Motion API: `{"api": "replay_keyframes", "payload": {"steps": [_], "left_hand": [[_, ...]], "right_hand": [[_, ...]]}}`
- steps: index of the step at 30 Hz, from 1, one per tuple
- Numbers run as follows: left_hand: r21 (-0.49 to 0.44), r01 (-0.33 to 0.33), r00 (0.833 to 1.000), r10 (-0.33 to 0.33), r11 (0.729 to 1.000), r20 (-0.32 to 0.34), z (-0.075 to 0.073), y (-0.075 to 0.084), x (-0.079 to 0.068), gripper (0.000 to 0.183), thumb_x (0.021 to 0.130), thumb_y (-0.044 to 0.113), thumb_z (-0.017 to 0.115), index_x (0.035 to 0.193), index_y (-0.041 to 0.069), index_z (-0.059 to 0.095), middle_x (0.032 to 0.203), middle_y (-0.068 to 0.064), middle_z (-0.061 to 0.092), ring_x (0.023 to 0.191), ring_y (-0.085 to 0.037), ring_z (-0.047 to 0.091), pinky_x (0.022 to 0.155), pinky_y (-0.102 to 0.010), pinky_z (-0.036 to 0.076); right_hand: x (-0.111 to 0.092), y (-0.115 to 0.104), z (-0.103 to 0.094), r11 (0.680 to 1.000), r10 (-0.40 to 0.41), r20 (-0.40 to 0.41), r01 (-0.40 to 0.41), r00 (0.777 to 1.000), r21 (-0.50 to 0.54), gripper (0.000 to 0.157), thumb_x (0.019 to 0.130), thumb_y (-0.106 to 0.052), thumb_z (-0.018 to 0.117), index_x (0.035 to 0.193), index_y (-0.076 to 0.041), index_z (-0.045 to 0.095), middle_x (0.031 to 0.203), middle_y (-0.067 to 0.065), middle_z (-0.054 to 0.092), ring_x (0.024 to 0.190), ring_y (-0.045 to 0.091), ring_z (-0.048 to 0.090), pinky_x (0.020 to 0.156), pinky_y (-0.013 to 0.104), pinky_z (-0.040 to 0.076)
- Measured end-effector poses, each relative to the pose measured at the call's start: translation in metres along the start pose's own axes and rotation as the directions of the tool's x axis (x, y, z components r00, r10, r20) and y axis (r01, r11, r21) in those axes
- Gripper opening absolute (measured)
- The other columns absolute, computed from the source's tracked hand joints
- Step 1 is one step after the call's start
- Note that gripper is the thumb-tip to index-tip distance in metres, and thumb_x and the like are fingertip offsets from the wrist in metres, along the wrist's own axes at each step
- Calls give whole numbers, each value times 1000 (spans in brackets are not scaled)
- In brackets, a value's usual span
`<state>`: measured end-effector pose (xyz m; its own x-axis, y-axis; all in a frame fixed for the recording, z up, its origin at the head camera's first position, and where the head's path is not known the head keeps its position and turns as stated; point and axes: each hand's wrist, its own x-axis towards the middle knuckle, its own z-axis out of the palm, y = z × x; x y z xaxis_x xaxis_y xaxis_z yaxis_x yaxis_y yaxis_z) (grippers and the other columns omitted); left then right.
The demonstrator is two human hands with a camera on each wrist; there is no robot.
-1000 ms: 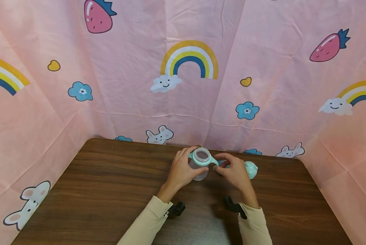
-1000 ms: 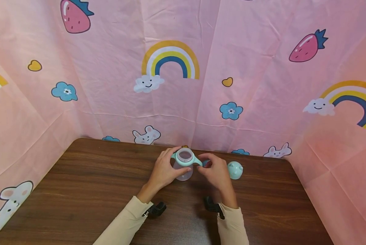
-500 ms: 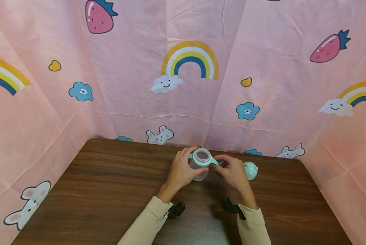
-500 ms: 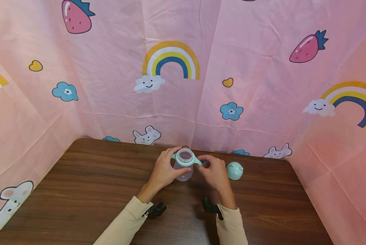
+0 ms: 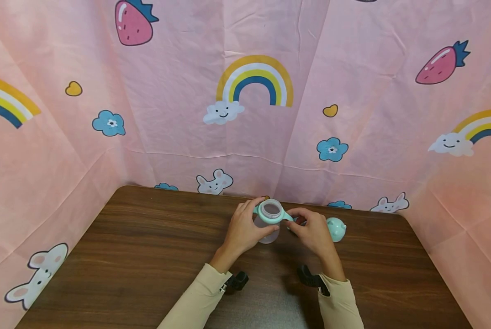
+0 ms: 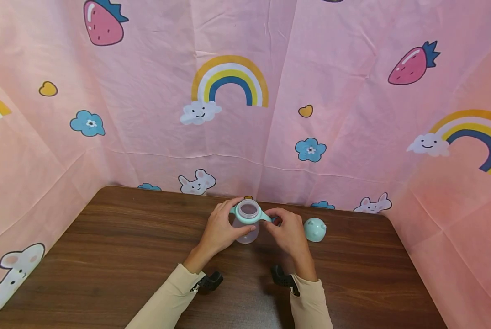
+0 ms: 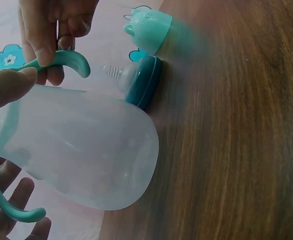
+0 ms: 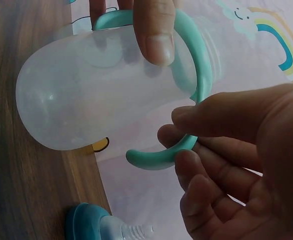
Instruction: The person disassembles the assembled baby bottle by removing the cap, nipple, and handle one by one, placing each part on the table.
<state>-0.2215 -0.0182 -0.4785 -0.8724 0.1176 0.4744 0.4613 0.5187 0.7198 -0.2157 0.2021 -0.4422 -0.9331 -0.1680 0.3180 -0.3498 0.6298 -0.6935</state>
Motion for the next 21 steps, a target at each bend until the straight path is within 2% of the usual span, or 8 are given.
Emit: {"api": "replay_keyframes", "payload": {"steps": [21], "left_hand": [[-6,11,1000,-11,1000,4,1,0,1,85,78,34,103,149,7,66,138,-11,70,120,-34,63,96,-56,54]], "right_hand": [[0,-1,-1,1000,-20,7,20,1000,10,15,94,-5,86,109,-5,83,86,0,78,78,18,70,65,30,54]]}}
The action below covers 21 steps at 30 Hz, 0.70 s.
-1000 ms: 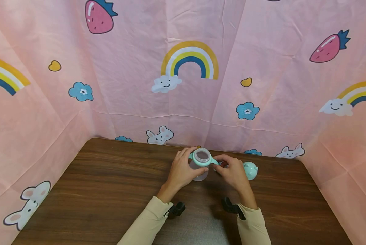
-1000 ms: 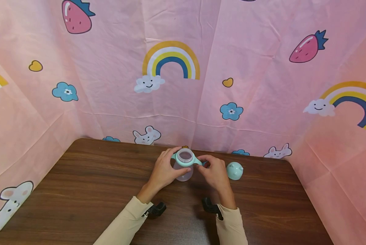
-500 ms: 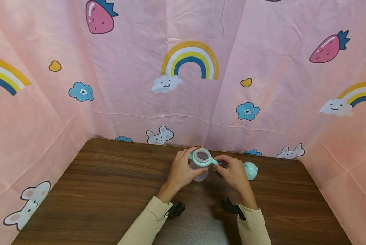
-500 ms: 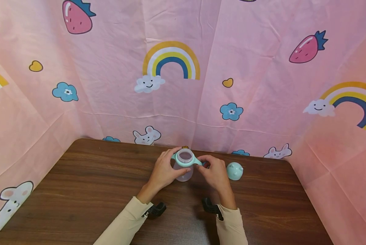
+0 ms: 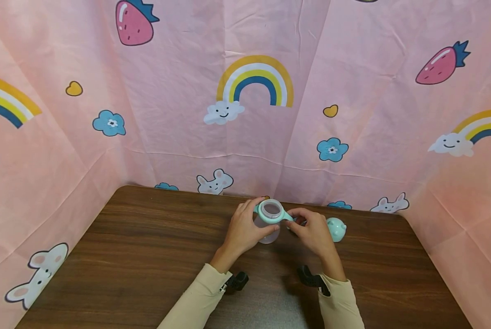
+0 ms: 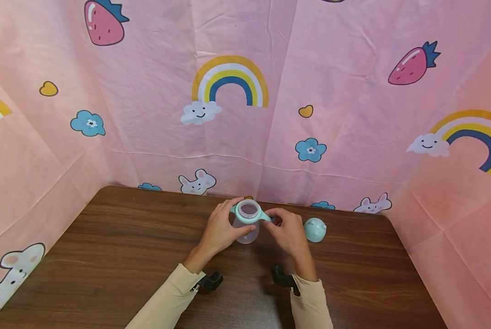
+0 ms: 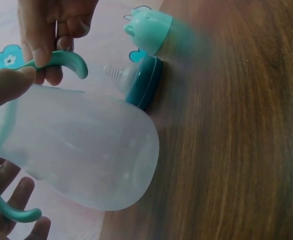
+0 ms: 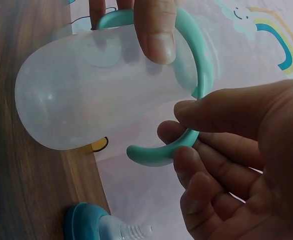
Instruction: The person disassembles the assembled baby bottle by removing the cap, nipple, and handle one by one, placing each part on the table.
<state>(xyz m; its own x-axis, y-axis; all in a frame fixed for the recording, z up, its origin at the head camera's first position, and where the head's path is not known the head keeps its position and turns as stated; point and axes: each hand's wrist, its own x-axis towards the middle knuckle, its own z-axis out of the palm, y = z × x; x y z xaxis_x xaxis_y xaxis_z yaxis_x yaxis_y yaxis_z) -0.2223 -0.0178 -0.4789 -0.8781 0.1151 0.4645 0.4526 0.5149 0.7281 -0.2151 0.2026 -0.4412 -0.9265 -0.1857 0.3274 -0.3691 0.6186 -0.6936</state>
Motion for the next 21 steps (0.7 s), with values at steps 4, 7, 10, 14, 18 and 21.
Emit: {"api": "replay_keyframes", "payload": {"steps": [4,7,10,14,18,21], "left_hand": [[-4,-11,1000,11,1000,-10,0,0,1,84,77,32,104,147,7,66,140,-11,68,121,-34,63,96,-55,54],[-8,-13,1000,13,1000,-14,0,0,1,84,76,32,104,147,6,67,139,-11,68,121,-34,63,96,-54,54],[-2,-10,1000,10,1000,-14,0,0,0,84,76,33,104,147,6,67,140,-11,68,122,-34,62,98,-55,54],[-6,-6,1000,6,1000,-13,0,1,0,84,76,32,104,147,6,66,140,-11,68,125,-36,62,101,-58,53],[-7,-3,1000,3,1000,-11,0,1,-1,85,77,32,104,148,8,66,140,-11,68,125,-36,62,101,-59,53],[3,-4,1000,4,1000,-13,0,2,-1,85,77,35,103,149,9,66,140,-10,68,126,-35,62,101,-58,53]], "right_hand": [[0,-2,-1,1000,-2,0,2,1000,9,15,94,-5,86,109,-6,83,85,0,77,76,17,69,64,30,53],[-1,-2,-2,1000,2,1,-2,1000,10,15,94,-6,86,109,-6,83,85,0,77,76,17,69,64,30,53],[-1,-2,-2,1000,2,1,-3,1000,10,15,94,-6,86,109,-6,83,85,0,77,77,17,69,64,30,53],[-1,-1,-2,1000,-11,-2,11,1000,13,16,94,-5,86,109,-5,83,86,1,78,76,18,70,63,29,54],[-1,-2,-3,1000,-15,-3,15,1000,17,16,94,-5,86,110,-5,83,85,2,77,76,19,70,62,29,53],[-1,-2,-3,1000,-8,-2,8,1000,18,16,95,-6,86,111,-5,83,85,2,77,76,21,70,61,29,53]]}}
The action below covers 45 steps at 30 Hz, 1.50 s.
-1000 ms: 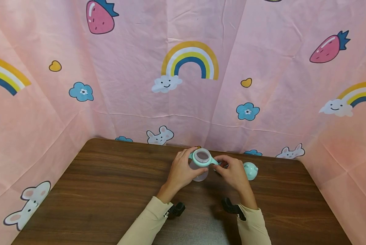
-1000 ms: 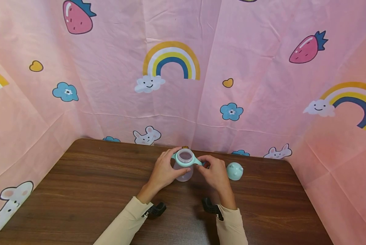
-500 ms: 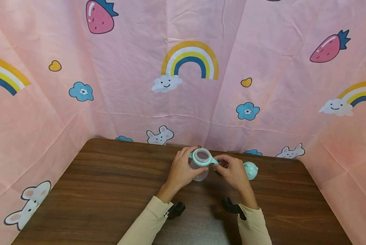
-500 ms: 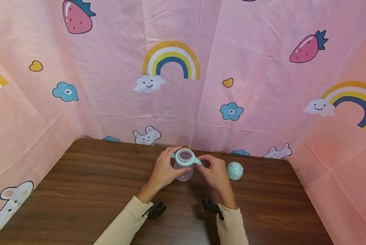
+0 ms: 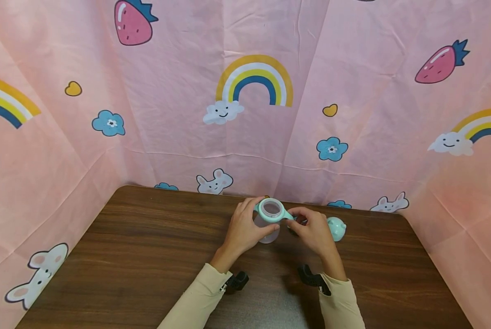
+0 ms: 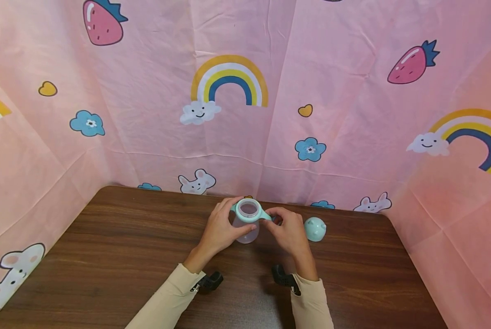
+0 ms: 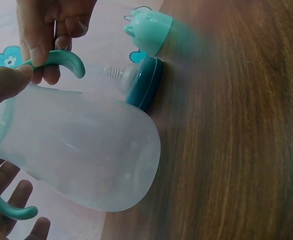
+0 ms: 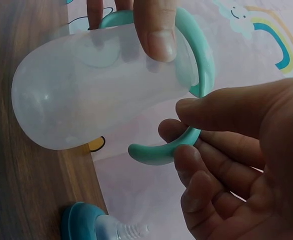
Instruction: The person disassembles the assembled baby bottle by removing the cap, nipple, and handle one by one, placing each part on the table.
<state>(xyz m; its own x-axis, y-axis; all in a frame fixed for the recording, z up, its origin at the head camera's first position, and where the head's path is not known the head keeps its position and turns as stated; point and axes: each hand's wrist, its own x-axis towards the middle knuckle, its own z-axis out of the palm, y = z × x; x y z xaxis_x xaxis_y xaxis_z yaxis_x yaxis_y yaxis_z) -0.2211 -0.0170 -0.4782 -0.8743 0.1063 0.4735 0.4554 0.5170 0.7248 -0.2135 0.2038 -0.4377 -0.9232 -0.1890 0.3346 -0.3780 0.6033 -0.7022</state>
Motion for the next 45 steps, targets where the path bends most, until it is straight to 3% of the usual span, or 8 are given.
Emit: {"api": "replay_keyframes", "payload": {"steps": [33,45], "left_hand": [[-17,-34,999,33,999,-30,-4,8,1,79,81,33,102,146,5,67,137,-11,70,123,-35,62,97,-56,54],[-8,-40,998,39,999,-38,-5,10,1,78,80,33,102,146,9,67,135,-10,70,123,-33,63,96,-54,54]], "right_hand": [[-1,-4,-2,1000,17,0,-17,1000,11,15,96,-6,85,111,-5,82,84,0,77,76,17,69,62,29,53],[0,-3,-2,1000,19,0,-19,1000,11,14,96,-7,85,110,-6,82,85,0,76,76,17,68,63,29,52]]}}
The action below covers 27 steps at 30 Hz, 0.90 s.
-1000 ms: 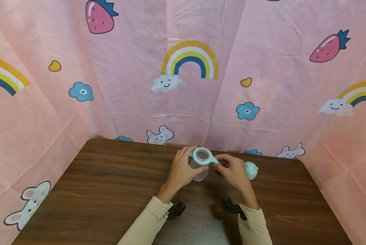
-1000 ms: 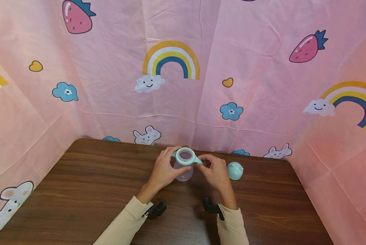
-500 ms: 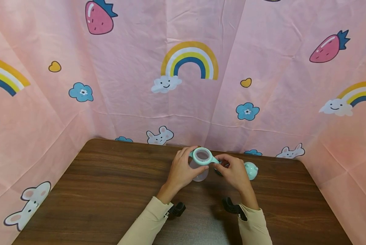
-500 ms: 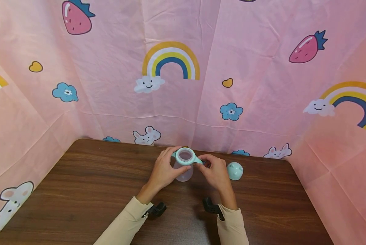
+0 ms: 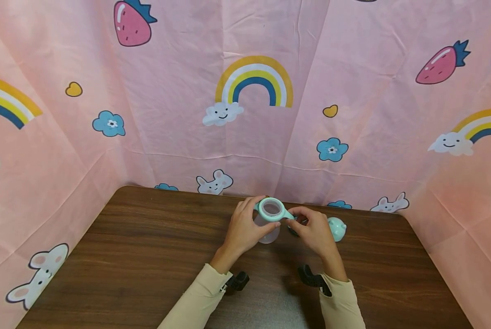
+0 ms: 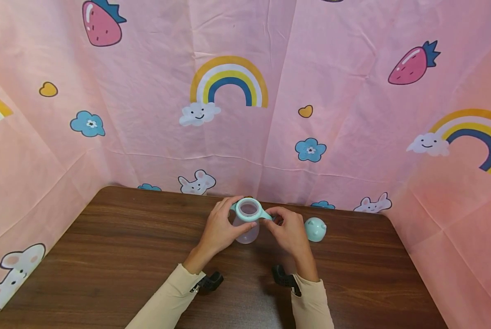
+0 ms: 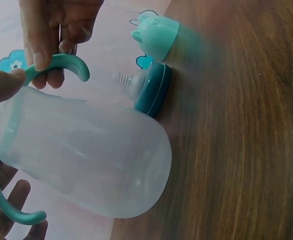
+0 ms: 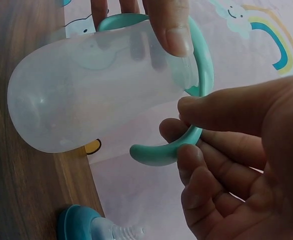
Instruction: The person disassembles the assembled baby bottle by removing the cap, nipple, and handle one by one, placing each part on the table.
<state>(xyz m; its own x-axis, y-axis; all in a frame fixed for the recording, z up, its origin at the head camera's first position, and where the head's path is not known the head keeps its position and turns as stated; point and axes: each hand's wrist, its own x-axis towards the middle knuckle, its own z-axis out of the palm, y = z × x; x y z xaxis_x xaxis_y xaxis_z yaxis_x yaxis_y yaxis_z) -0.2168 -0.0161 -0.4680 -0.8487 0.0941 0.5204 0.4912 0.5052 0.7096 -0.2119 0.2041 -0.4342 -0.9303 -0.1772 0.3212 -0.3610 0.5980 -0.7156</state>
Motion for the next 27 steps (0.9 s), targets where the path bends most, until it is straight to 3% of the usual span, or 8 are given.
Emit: {"api": "replay_keyframes", "payload": {"steps": [27], "left_hand": [[-11,-24,1000,24,1000,-14,1,0,0,82,78,31,104,145,4,67,138,-12,69,129,-37,61,101,-58,53]], "right_hand": [[-1,1,0,999,3,25,-4,1000,33,13,97,-4,83,110,-4,81,85,1,76,72,17,67,62,30,52]]}}
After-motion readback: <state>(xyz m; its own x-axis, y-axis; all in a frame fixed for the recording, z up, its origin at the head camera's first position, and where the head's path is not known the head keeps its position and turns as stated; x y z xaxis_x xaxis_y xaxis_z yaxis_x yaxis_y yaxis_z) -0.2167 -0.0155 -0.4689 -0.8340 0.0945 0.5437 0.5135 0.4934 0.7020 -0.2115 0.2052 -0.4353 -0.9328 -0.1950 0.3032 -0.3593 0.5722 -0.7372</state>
